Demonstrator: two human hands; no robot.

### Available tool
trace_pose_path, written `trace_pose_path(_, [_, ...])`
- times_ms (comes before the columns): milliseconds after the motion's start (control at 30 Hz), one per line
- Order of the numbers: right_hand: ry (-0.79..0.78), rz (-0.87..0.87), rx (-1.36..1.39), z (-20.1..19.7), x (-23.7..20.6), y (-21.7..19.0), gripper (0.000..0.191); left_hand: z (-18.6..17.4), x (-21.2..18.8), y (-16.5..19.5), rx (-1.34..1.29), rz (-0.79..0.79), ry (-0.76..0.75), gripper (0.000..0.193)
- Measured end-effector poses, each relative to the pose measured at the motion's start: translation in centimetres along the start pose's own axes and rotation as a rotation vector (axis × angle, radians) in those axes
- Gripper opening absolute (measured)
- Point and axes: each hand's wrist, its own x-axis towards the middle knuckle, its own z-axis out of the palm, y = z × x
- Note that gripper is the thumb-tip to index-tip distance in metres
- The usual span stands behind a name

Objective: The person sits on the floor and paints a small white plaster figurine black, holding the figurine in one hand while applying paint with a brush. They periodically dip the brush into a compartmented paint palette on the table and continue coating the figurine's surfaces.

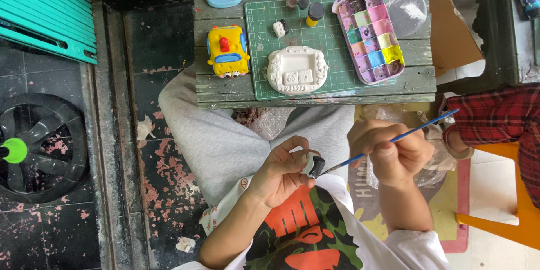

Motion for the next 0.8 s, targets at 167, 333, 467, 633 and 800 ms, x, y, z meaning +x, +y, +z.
trace_pose_path(167, [0.016, -0.011, -0.018, -0.4, 0.5, 0.4, 0.039, -0.1, 0.0, 0.0, -0.001, -0.011, 0.008, 0.027])
trace_pose_path(333, [0.059, -0.005, 0.013, -0.4, 0.4, 0.2, 0.038, -0.2, 0.0, -0.1, -0.001, -0.010, 0.012, 0.027])
trace_pose_path(467, [-0.004, -0.002, -0.015, 0.0, 0.1, -0.1, 0.040, -0.3, -0.1, -0.2, 0.000, -0.014, 0.018, 0.026])
trace_pose_path(633, [0.051, -0.031, -0.034, -0.4, 1.0, 0.5, 0.038, -0.4, 0.1, -0.2, -0.013, -0.015, 0.000, 0.028])
trace_pose_path(800, [0.031, -0.031, -0.005, -0.5, 0.4, 0.3, 0.038, -0.5, 0.1, -0.2, -0.022, -0.019, 0.018, 0.029])
